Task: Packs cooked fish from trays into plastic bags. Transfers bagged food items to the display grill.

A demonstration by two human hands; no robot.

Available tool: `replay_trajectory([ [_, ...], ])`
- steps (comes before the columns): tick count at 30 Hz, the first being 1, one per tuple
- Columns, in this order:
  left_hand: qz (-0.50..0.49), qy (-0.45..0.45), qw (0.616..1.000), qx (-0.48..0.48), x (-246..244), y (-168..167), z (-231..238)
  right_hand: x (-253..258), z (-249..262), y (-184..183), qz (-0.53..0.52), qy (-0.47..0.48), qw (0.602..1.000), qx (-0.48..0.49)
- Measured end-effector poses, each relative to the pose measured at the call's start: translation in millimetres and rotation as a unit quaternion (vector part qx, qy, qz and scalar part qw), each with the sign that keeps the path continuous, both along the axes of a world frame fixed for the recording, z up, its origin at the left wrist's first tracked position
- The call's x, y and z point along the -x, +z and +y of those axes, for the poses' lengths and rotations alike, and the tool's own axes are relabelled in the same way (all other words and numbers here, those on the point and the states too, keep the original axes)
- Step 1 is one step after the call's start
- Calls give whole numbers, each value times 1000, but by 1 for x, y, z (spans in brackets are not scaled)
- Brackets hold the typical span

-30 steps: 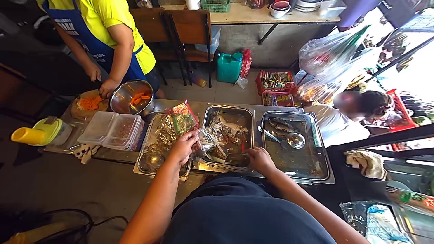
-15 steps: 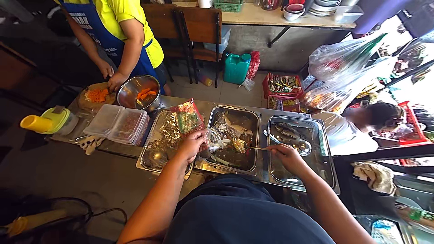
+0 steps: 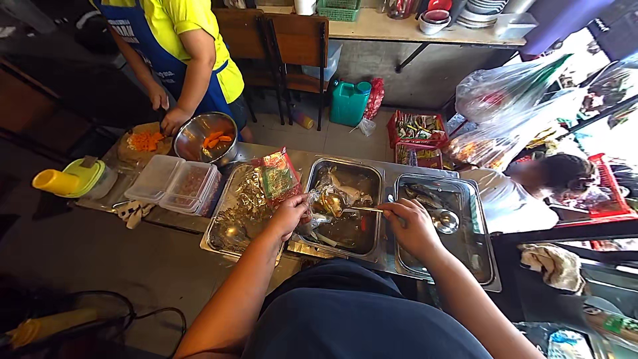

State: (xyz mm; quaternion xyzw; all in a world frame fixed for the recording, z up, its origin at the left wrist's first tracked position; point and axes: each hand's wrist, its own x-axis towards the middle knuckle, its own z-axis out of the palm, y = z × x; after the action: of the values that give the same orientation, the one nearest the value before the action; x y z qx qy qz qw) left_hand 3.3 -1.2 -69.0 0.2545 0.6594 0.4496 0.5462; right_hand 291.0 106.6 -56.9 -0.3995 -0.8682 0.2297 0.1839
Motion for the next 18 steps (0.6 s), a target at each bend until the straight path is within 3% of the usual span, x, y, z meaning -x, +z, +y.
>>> replay_trajectory([
  [12, -4, 42, 999, -14, 4, 2, -5, 86, -34, 31, -105, 127, 972, -165],
  [18, -3, 62, 998, -11, 12, 6, -12, 83, -43, 34, -97, 141, 942, -290],
])
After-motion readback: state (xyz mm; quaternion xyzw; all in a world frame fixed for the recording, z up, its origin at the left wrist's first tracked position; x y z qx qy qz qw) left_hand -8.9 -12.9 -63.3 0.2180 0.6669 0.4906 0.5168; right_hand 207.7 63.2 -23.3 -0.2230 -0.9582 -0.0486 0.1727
